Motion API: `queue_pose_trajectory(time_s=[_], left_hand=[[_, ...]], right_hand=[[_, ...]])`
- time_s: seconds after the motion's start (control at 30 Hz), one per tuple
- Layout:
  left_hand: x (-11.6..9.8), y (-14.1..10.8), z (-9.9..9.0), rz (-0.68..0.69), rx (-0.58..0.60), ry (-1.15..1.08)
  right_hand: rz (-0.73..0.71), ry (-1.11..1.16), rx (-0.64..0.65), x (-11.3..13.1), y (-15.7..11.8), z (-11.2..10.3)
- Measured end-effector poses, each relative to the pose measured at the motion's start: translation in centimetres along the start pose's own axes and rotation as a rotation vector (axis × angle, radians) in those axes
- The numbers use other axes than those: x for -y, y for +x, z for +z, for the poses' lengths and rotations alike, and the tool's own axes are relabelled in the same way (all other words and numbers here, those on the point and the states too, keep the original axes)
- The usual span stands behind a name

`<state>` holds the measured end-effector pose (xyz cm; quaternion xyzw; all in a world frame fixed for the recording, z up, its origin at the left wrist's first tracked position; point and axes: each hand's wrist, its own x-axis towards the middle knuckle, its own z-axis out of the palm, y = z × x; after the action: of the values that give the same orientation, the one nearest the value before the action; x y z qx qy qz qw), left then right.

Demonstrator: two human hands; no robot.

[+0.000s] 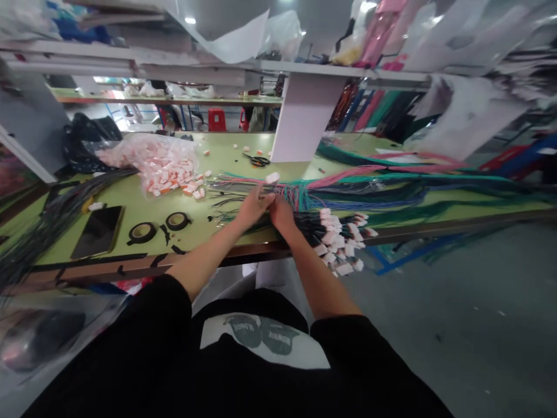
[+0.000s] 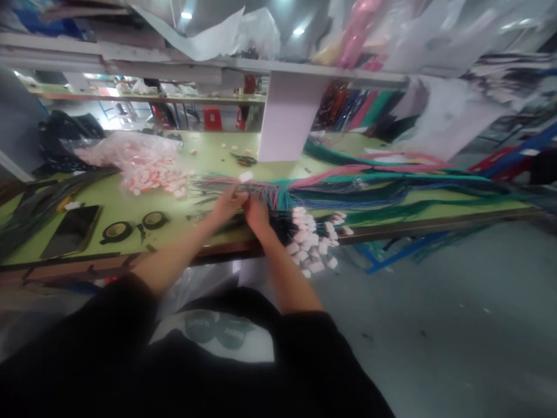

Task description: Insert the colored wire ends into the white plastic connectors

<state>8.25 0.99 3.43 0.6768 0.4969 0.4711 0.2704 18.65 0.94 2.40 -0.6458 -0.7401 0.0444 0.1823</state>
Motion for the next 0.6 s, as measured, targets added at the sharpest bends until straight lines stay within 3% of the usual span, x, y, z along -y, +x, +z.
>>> queue_pose_trajectory(time_s=[0.13, 0.23, 0.33, 0.37, 0.43, 0.5, 0.6], left_hand=[[0.2, -0.4, 2.2, -0.078, 0.025, 0.056], [0.1, 0.6, 2.1, -0.061, 0.062, 0.064], [0.1, 1.4, 1.6, 0.016, 0.146, 0.154], [0.1, 1.5, 1.5, 0.053, 0.177, 0.187], [0.1, 1.6, 1.4, 0.098, 0.232, 0.213], [0.0, 1.6, 1.3, 0.106, 0.291, 0.175], [-0.1, 1.4, 1.3, 0.111, 0.349, 0.042]], right_hand=[[-0.011, -0.046, 0.056, 0.4, -1.0, -0.6], [-0.096, -0.061, 0.060, -0.6, -1.6, -3.3], [0.028, -0.038, -0.198, -1.9, -1.2, -6.7], [0.007, -0.003, -0.252, -2.1, -0.8, -7.5], [-0.112, 0.060, -0.216, -2.3, 0.1, -8.5], [-0.204, 0.077, -0.102, -2.3, 1.0, -8.6], [-0.159, 0.077, -0.093, -2.3, 1.5, -7.9]])
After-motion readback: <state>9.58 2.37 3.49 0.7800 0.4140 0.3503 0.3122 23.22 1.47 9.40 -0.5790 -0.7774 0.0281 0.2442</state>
